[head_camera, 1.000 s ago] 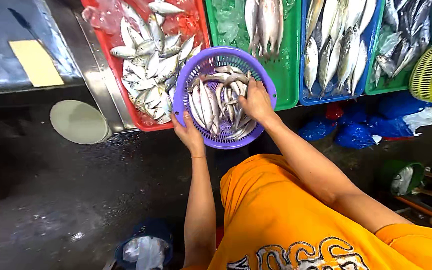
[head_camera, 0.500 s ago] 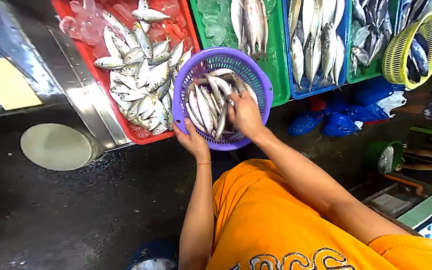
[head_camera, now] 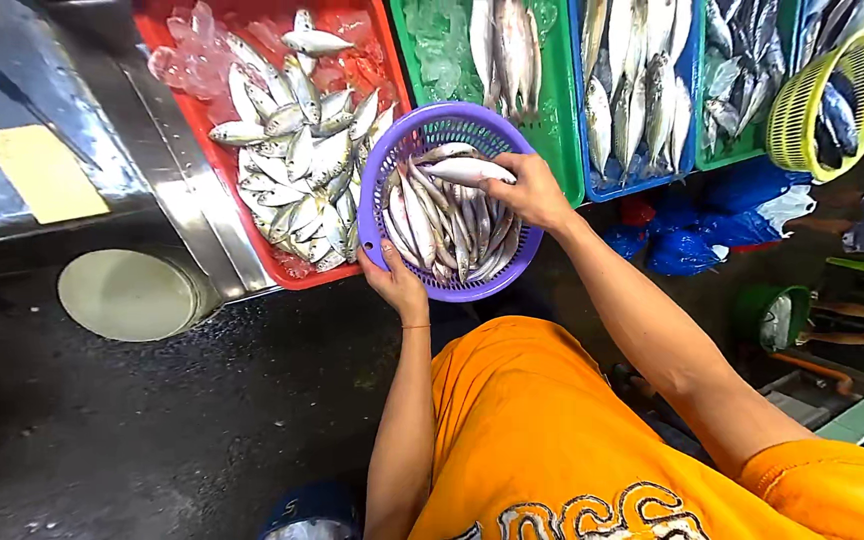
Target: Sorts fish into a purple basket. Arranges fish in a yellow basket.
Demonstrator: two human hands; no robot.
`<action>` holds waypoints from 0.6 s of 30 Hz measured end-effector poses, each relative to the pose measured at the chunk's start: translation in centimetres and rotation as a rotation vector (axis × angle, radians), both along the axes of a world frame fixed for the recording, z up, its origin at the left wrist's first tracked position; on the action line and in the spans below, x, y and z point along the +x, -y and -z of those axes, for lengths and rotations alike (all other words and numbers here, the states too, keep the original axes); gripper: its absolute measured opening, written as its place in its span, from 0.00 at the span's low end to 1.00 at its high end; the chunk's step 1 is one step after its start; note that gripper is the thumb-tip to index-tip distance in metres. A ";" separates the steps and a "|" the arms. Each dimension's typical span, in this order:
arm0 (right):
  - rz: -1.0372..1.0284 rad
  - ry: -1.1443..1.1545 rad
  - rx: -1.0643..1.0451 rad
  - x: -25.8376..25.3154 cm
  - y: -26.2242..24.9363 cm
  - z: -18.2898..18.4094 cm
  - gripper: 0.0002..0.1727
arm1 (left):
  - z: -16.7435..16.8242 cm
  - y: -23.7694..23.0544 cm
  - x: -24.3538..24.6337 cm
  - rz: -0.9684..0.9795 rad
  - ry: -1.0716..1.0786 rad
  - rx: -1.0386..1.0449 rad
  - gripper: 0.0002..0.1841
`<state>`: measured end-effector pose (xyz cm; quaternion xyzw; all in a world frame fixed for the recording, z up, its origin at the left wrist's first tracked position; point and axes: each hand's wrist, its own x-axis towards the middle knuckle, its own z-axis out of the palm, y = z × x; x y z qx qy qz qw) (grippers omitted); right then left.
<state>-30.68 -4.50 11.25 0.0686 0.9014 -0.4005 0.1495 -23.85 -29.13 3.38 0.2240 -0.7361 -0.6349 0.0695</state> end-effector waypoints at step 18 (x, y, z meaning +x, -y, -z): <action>0.700 0.037 -0.180 -12.4 -18.3 5.5 0.23 | -0.8 -0.7 0.7 0.035 0.149 -0.192 0.30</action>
